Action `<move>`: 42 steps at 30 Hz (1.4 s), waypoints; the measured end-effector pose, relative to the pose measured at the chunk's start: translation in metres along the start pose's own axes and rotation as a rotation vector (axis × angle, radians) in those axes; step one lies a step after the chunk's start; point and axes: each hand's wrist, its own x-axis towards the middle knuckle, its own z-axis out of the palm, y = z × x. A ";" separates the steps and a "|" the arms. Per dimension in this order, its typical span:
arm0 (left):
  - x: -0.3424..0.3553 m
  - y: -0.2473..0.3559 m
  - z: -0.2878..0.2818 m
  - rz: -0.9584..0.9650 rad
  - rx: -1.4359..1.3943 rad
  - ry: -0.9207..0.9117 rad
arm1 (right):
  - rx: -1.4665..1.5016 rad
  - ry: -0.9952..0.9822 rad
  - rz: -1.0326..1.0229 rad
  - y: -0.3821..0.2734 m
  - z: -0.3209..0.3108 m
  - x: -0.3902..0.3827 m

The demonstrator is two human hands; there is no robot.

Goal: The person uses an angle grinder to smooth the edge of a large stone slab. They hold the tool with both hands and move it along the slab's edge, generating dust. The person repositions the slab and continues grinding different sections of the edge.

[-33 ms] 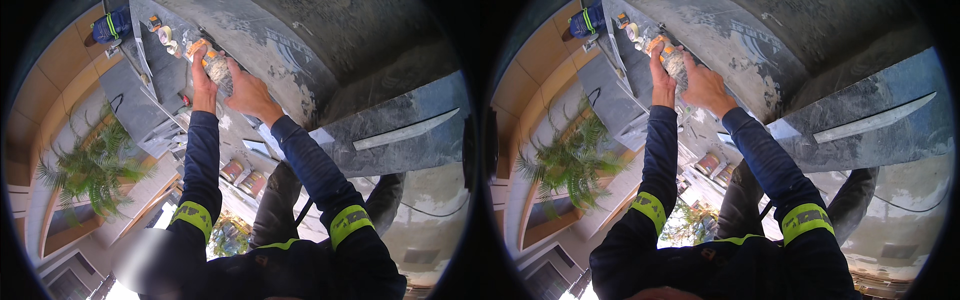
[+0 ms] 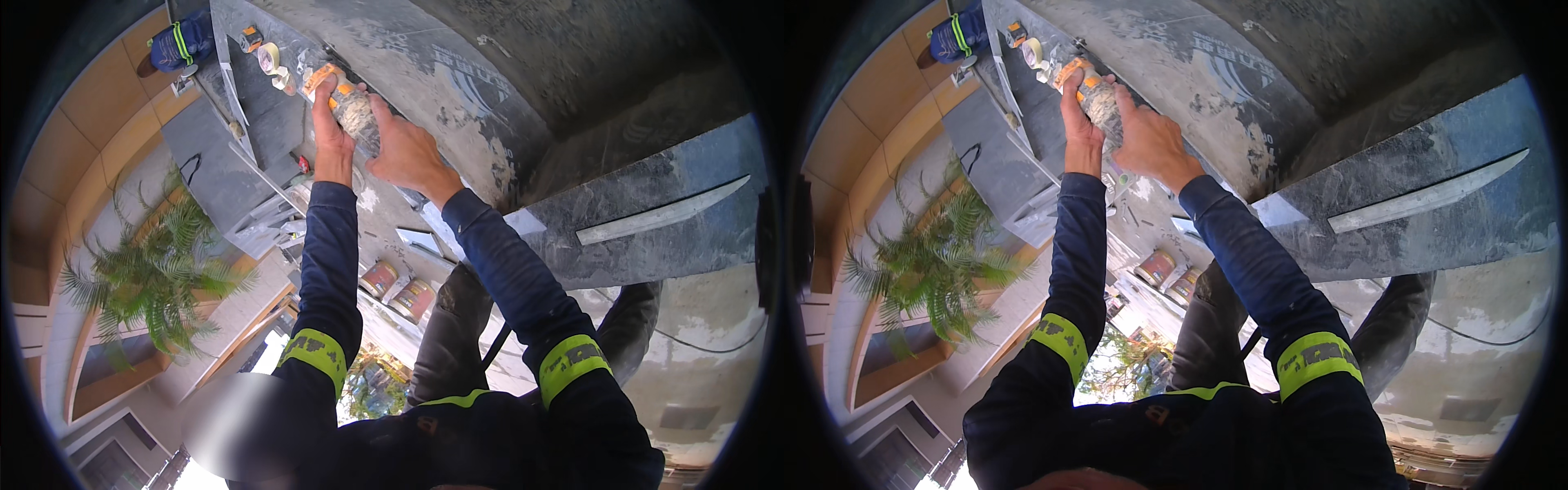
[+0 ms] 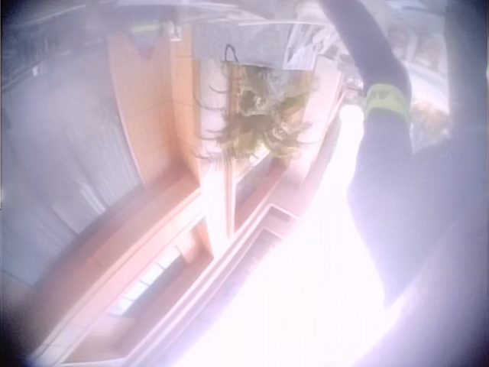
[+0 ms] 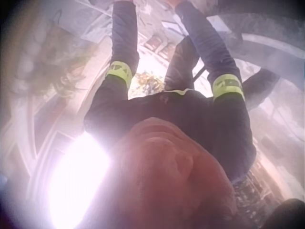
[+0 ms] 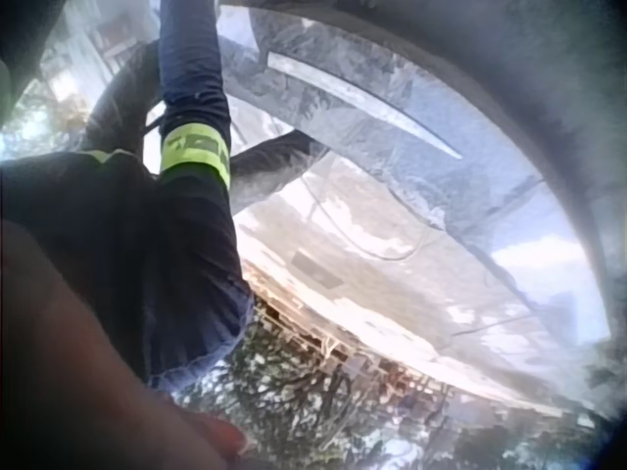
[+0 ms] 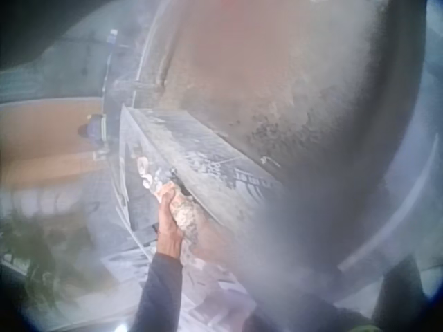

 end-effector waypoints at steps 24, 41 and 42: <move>0.016 0.000 -0.004 0.007 -0.005 -0.023 | -0.015 -0.044 0.046 -0.007 -0.007 0.010; 0.020 0.001 -0.007 0.012 0.018 -0.038 | -0.007 0.017 0.012 -0.001 0.003 0.010; 0.021 0.004 -0.006 -0.005 0.020 -0.024 | -0.003 0.021 0.012 -0.004 0.004 0.015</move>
